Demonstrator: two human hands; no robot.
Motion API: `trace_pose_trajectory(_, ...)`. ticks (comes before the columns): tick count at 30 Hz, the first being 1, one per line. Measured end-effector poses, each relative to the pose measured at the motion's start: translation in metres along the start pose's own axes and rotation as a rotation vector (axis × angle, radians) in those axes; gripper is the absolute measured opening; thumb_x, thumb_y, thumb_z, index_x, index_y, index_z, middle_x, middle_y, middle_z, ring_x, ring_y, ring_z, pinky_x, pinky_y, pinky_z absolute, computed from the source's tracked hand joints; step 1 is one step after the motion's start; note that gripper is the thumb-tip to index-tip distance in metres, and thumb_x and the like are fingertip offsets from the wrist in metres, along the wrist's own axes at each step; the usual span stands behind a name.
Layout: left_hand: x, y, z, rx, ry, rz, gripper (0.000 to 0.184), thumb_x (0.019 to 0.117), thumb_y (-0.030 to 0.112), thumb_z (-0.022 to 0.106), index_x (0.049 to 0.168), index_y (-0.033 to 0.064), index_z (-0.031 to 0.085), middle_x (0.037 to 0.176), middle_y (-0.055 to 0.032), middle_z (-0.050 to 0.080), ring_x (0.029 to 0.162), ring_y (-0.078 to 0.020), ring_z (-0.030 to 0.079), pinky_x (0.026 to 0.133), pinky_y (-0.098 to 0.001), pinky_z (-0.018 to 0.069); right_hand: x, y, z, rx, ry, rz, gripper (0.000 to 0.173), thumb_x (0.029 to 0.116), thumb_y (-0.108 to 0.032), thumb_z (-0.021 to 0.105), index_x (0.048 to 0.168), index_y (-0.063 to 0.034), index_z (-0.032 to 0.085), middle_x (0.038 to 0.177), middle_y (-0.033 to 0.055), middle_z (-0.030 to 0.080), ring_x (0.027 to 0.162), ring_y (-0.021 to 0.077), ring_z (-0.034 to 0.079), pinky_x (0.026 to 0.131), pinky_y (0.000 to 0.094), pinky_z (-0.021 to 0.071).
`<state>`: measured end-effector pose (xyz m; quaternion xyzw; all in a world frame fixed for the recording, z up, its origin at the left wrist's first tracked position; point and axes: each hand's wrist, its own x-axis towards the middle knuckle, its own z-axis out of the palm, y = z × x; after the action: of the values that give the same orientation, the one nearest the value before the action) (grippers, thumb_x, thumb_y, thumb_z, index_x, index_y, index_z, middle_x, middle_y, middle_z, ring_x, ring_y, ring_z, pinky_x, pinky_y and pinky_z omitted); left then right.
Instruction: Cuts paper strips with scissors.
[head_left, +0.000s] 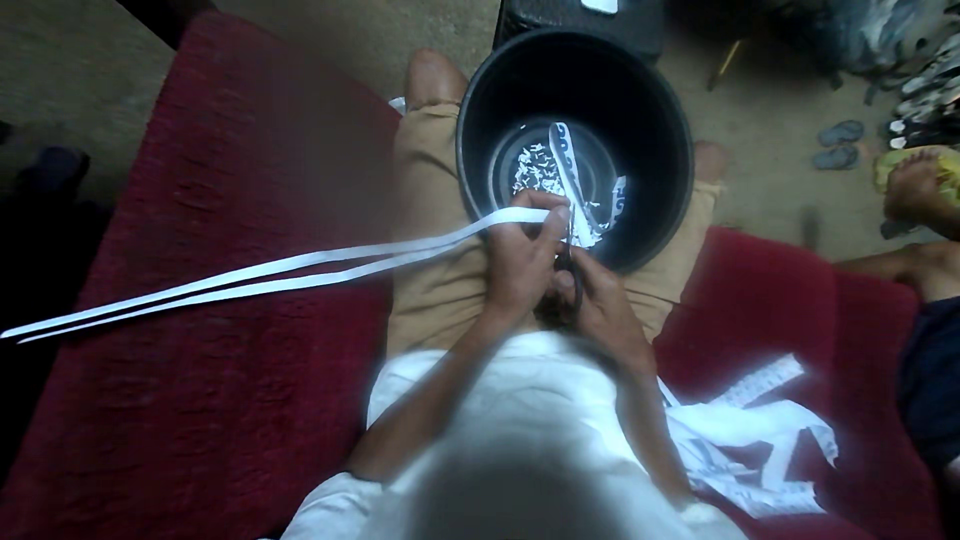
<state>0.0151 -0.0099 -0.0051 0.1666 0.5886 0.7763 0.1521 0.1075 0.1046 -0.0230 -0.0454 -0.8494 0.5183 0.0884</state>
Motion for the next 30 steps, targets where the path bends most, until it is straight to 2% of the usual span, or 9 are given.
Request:
trace_pose_trajectory(14,0.0,0.0008,0.0007,-0.004,0.004,-0.009,0.014,0.1034,0.011,0.059,0.116,0.0052,0.064,0.08,-0.0053,0.062,0.058,-0.0108,0.059,0.052,-0.0218,0.053,-0.0001,0.001,-0.0004,-0.004,0.002,0.0,0.043,0.1065,-0.041,0.05,0.133,-0.008,0.059,0.075,0.0005,0.06,0.054,0.0083,0.055,0.048,0.0259,0.05)
trace_pose_trajectory(23,0.0007,0.0,0.0011,0.001,0.004,0.007,0.014,0.1031,0.01,0.06,0.116,0.0049,0.064,0.08,-0.0049,0.062,0.058,-0.0098,0.057,0.052,-0.0207,0.0509,0.0,0.0004,-0.0004,-0.002,0.001,-0.014,0.039,0.1069,-0.036,0.05,0.131,-0.0064,0.059,0.073,0.001,0.059,0.053,0.009,0.055,0.047,0.0265,0.0504)
trace_pose_trajectory(30,-0.0001,0.0021,0.0014,-0.007,0.003,0.001,0.014,0.1036,0.01,0.059,0.116,0.0048,0.063,0.079,-0.005,0.062,0.058,-0.0101,0.058,0.053,-0.0211,0.0523,-0.0001,0.0005,-0.001,-0.011,-0.006,-0.006,0.042,0.1071,-0.039,0.049,0.133,-0.0069,0.058,0.075,0.0007,0.06,0.054,0.0086,0.055,0.048,0.0264,0.0508)
